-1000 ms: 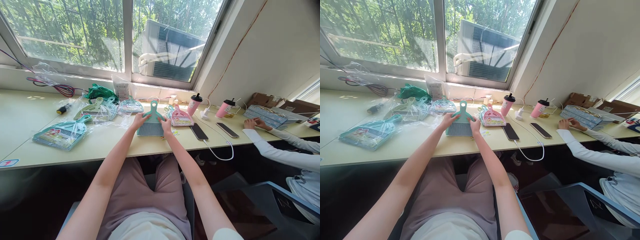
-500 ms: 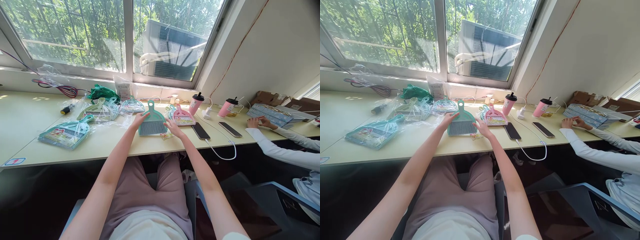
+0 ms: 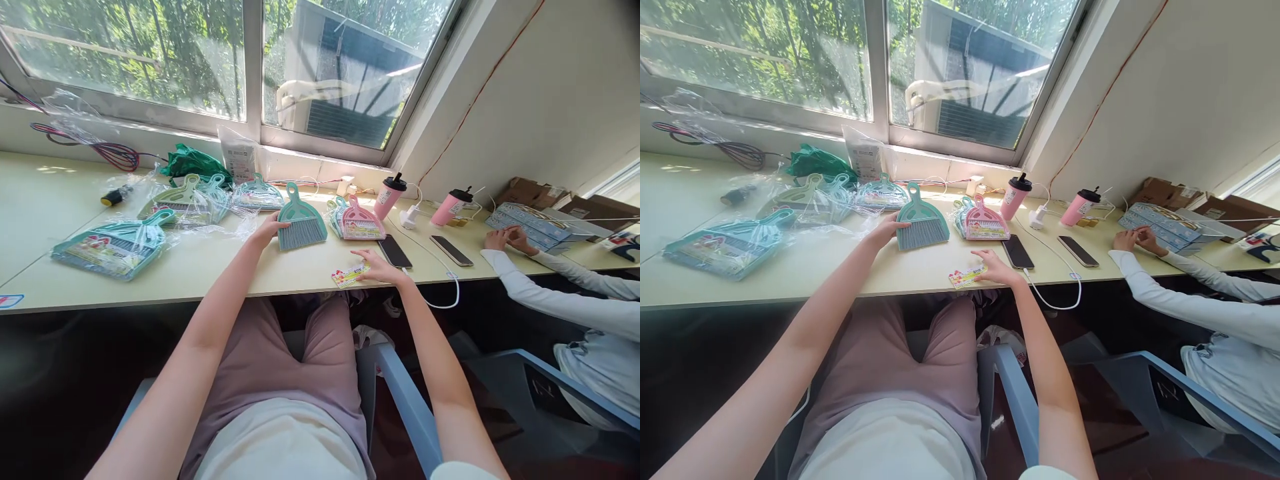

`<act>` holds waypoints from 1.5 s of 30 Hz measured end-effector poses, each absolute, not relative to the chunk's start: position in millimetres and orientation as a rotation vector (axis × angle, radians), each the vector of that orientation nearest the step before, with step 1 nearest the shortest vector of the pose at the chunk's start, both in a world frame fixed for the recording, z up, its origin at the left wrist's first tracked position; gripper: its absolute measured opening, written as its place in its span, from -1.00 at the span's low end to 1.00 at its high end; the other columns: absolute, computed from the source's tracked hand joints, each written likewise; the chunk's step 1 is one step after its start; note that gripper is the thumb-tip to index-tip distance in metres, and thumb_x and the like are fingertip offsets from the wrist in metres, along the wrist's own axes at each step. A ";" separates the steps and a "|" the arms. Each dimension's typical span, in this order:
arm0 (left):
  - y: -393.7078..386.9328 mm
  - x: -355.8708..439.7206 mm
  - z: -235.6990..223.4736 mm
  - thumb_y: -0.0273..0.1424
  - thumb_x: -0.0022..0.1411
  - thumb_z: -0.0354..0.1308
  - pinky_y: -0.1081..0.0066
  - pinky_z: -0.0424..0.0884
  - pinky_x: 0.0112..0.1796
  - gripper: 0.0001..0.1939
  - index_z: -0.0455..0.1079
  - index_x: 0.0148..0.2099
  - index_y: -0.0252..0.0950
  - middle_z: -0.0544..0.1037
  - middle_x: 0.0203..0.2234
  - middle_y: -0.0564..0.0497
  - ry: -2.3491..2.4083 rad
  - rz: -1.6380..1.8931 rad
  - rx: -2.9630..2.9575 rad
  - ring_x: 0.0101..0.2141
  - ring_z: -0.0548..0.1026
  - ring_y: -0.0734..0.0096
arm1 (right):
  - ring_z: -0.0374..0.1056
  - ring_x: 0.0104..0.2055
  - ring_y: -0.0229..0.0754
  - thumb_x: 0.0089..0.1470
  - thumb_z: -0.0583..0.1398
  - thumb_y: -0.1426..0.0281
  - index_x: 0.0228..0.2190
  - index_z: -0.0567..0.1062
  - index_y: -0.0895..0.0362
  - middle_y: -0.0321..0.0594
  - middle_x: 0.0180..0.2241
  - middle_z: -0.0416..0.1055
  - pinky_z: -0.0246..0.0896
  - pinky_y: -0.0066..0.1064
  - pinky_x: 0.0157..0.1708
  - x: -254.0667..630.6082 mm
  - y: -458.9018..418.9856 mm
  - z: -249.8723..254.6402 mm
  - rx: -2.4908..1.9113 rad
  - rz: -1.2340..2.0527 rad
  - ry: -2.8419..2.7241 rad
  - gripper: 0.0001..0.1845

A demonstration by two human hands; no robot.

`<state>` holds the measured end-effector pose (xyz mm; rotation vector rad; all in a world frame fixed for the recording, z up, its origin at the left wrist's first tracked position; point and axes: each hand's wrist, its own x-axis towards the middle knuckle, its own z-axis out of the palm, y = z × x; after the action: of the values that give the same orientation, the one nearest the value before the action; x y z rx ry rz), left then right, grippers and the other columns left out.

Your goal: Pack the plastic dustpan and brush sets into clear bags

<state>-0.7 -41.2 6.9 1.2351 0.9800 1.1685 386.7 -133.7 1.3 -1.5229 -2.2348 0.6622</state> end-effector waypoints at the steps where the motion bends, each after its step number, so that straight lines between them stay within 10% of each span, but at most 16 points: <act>1: -41.0 -0.9 7.1 -0.35 -0.21 0.48 0.27 0.44 -0.15 -0.30 0.49 0.07 -0.21 0.61 -0.12 -0.07 0.991 1.164 1.223 -0.03 0.54 0.06 | 0.40 0.21 0.13 -0.17 0.48 0.34 0.32 0.42 -0.02 0.00 0.25 0.33 0.26 0.06 0.32 385.3 -131.7 2.5 -1.537 0.701 -2.163 -0.02; 9: -40.0 16.0 2.5 -0.31 0.08 0.38 0.30 0.52 -0.21 -0.28 0.28 0.28 -0.04 0.55 0.02 -0.03 1.074 1.275 1.173 0.00 0.54 0.11 | 0.43 0.19 0.11 -0.21 0.54 0.24 0.21 0.54 -0.06 -0.08 0.31 0.39 0.38 0.02 0.24 332.3 -120.2 21.8 -1.101 1.044 -1.609 -0.11; 17: -40.1 17.6 -2.3 -0.10 0.17 0.42 0.29 0.56 -0.25 -0.24 0.23 0.33 -0.07 0.58 0.01 -0.10 1.036 1.240 1.102 -0.13 0.62 0.15 | 0.53 0.14 0.01 -0.18 0.52 0.47 -0.37 0.65 0.10 -0.23 -0.27 0.68 0.42 -0.16 0.26 229.1 -64.1 23.9 -0.811 1.299 -1.080 -0.74; 22: -38.8 12.0 -0.9 0.16 0.06 0.43 0.21 0.58 -0.20 -0.14 0.29 0.28 -0.09 0.59 -0.05 -0.13 1.029 1.262 1.079 -0.09 0.63 0.07 | 0.60 -0.01 -0.08 -0.13 0.38 0.69 -0.49 0.55 0.12 -0.31 -0.47 0.60 0.47 -0.20 0.22 194.4 -32.0 4.9 -0.900 1.265 -0.749 -0.74; 36: -37.7 14.0 -5.2 -0.53 -0.18 0.44 0.16 0.59 -0.08 -0.05 0.27 0.30 -0.17 0.57 -0.02 -0.11 0.953 1.300 1.133 -0.07 0.59 0.11 | 0.57 -0.08 -0.22 -0.13 0.34 0.62 -0.39 0.49 0.13 -0.30 -0.32 0.63 0.44 -0.35 0.15 189.9 -20.8 -22.3 -0.997 1.132 -0.657 -0.76; 45: -40.3 16.6 -2.1 -0.54 -0.20 0.36 0.07 0.55 0.02 -0.10 0.27 0.26 -0.15 0.56 -0.02 -0.08 0.911 1.369 1.166 0.07 0.54 -0.01 | 0.37 0.26 -0.13 0.01 0.37 0.51 0.05 0.42 0.08 -0.02 0.20 0.43 0.34 -0.29 0.27 189.1 -30.6 -17.0 -1.253 0.737 -0.936 -0.44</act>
<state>16.6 -40.3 -2.1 1.1656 0.9106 1.3692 189.1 -30.6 -17.0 -1.2534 -0.9360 0.7371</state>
